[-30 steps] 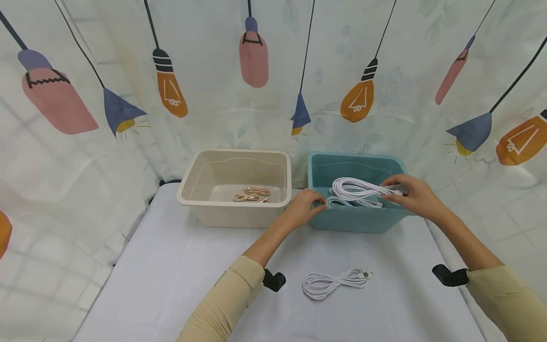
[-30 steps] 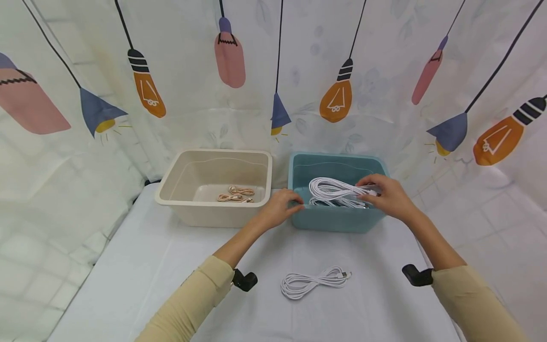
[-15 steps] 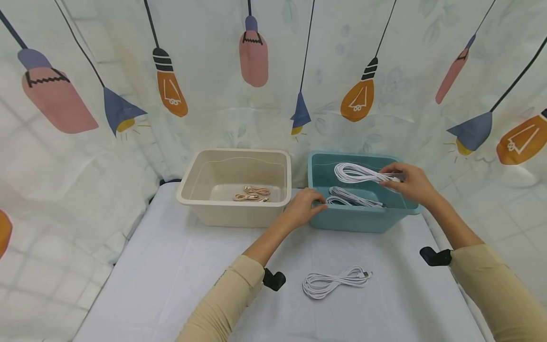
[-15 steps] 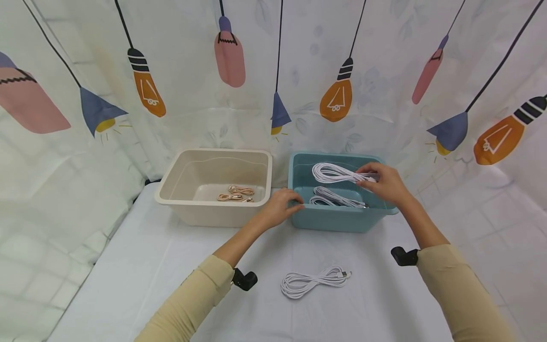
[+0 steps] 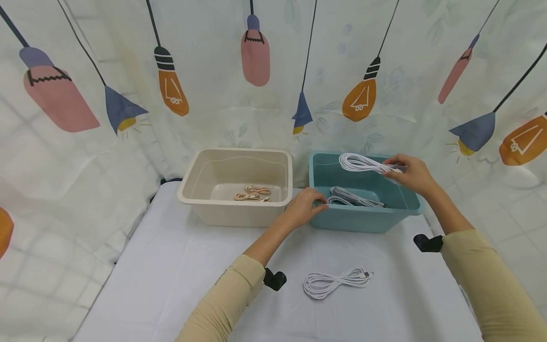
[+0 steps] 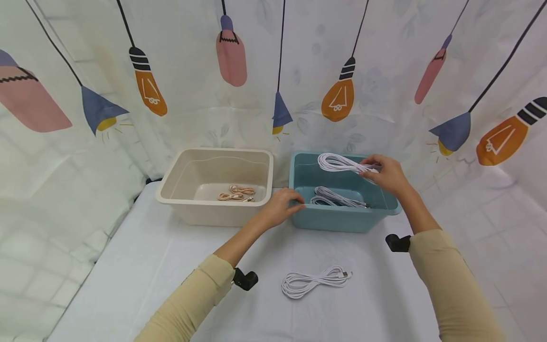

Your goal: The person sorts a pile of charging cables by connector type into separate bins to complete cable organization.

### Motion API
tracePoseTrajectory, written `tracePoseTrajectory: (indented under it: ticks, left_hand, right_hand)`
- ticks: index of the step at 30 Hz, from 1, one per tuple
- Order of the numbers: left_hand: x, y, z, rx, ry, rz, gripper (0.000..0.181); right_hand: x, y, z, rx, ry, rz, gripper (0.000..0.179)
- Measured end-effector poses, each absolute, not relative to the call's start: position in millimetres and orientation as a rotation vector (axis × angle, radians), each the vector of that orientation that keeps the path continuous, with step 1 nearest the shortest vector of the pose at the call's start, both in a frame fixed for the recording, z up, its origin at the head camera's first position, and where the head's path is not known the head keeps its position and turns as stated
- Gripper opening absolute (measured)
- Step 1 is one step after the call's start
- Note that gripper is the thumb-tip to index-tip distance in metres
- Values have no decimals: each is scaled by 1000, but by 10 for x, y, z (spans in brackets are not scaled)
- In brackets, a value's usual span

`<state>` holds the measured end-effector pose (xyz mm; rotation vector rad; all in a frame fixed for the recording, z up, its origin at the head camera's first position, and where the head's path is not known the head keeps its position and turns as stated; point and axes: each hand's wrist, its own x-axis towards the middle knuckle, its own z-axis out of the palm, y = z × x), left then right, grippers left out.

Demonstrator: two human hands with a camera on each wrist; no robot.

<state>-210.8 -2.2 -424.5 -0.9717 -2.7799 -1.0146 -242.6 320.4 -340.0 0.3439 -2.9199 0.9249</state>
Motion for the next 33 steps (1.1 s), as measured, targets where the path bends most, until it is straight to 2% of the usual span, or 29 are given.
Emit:
tracePoseTrajectory:
  ticks: [17, 33]
  left_hand:
    - [-2120, -19, -4256, -975, -2790, -989, 17]
    - [-2105, -25, -4250, -969, -2771, -1004, 16]
  right_hand:
    - [-2499, 3165, -3406, 307, -2868, 991, 52]
    - [-2253, 3128, -3456, 427, -2797, 1033, 46]
